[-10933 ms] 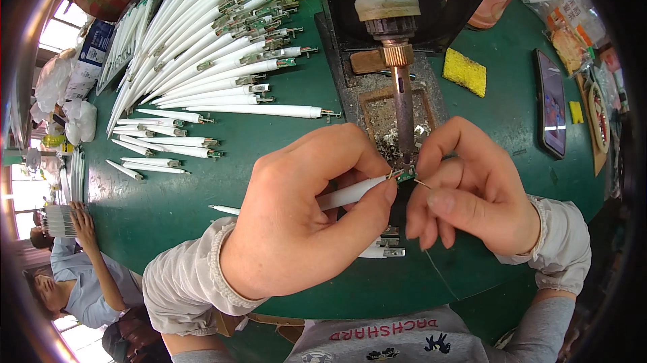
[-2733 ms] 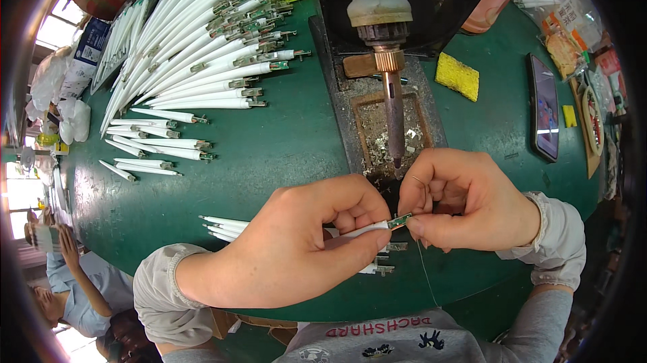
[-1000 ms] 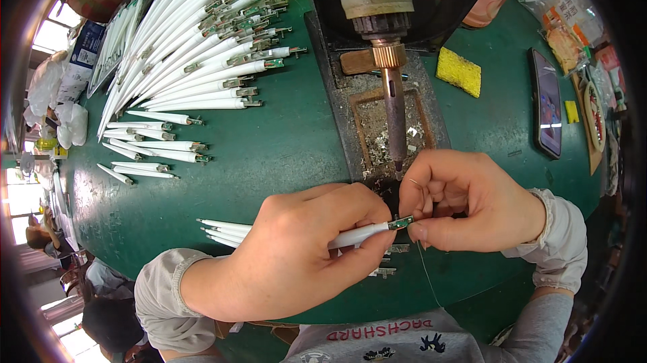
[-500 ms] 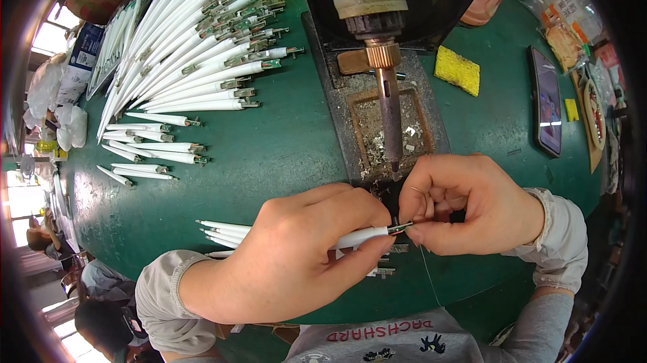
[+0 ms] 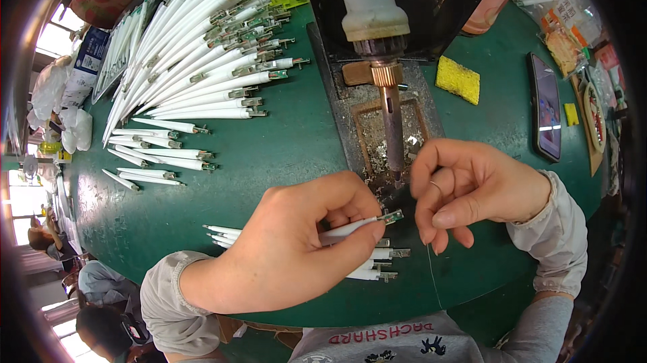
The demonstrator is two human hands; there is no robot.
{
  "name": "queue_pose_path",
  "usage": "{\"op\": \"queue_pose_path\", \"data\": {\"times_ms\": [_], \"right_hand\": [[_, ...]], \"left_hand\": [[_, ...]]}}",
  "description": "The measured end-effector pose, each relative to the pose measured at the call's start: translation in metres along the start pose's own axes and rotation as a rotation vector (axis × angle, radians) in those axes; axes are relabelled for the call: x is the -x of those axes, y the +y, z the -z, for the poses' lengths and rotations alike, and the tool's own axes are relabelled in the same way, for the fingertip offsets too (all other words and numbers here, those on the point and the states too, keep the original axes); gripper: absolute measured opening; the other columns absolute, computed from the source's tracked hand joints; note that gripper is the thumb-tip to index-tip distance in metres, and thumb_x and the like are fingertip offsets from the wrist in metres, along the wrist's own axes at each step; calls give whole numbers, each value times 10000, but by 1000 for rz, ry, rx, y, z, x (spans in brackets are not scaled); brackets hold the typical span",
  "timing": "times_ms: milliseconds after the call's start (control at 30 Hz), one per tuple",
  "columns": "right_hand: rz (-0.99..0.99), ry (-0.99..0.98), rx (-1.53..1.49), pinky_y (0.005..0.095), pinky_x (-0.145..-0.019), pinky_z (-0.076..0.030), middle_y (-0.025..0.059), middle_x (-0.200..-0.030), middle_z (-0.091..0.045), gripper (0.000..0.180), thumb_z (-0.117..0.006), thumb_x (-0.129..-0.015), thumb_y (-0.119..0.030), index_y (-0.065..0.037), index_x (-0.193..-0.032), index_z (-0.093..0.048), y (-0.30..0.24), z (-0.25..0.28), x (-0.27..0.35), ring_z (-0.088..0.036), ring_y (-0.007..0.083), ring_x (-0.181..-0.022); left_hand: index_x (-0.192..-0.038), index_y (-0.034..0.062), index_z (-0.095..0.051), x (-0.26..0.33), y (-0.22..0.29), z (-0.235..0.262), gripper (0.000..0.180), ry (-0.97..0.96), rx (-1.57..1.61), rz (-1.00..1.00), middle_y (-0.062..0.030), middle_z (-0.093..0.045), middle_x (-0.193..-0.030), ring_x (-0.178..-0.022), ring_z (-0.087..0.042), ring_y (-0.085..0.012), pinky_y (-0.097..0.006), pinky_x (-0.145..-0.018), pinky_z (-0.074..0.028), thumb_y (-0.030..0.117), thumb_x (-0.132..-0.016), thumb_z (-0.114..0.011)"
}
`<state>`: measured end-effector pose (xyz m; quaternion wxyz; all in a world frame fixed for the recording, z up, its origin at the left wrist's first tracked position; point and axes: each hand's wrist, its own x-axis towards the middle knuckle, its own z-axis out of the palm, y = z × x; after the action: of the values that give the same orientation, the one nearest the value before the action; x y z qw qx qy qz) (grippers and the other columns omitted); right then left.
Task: The person solders small electronic components onto light tubes or wires with a soldering iron and soldering wire.
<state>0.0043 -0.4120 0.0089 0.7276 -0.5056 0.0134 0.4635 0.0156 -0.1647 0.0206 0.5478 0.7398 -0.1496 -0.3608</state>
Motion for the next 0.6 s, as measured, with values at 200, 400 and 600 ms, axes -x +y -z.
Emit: {"op": "queue_pose_path", "data": {"times_ms": [200,400,600], "right_hand": [[-72,33,164,208,-442,-420,69,-649,-645,157,-588,-931,-127,-39,-978,-467,-12,-10,11,-608,104,-518],[433,389,768,193,-425,-318,-20,-606,-498,117,-580,-900,-68,-17,-861,-481,-9,-32,13,-473,36,-450],[579,411,923,202,-422,-312,-20,-598,-511,102,-576,-874,-40,-9,-865,-479,-3,-29,3,-480,33,-444]], "left_hand": [[-852,-3,-592,-6,1,1,95,69,59,-27,13,-539,-673,-612,-440,-28,-211,-516,-371,75,-839,-644],[-919,-11,-547,-10,11,7,87,8,68,36,-25,-620,-840,-782,-556,-47,-203,-676,-440,5,-873,-619],[-943,-12,-539,-9,12,9,94,39,93,9,-40,-611,-856,-791,-565,-66,-210,-681,-438,1,-877,-605]]}}
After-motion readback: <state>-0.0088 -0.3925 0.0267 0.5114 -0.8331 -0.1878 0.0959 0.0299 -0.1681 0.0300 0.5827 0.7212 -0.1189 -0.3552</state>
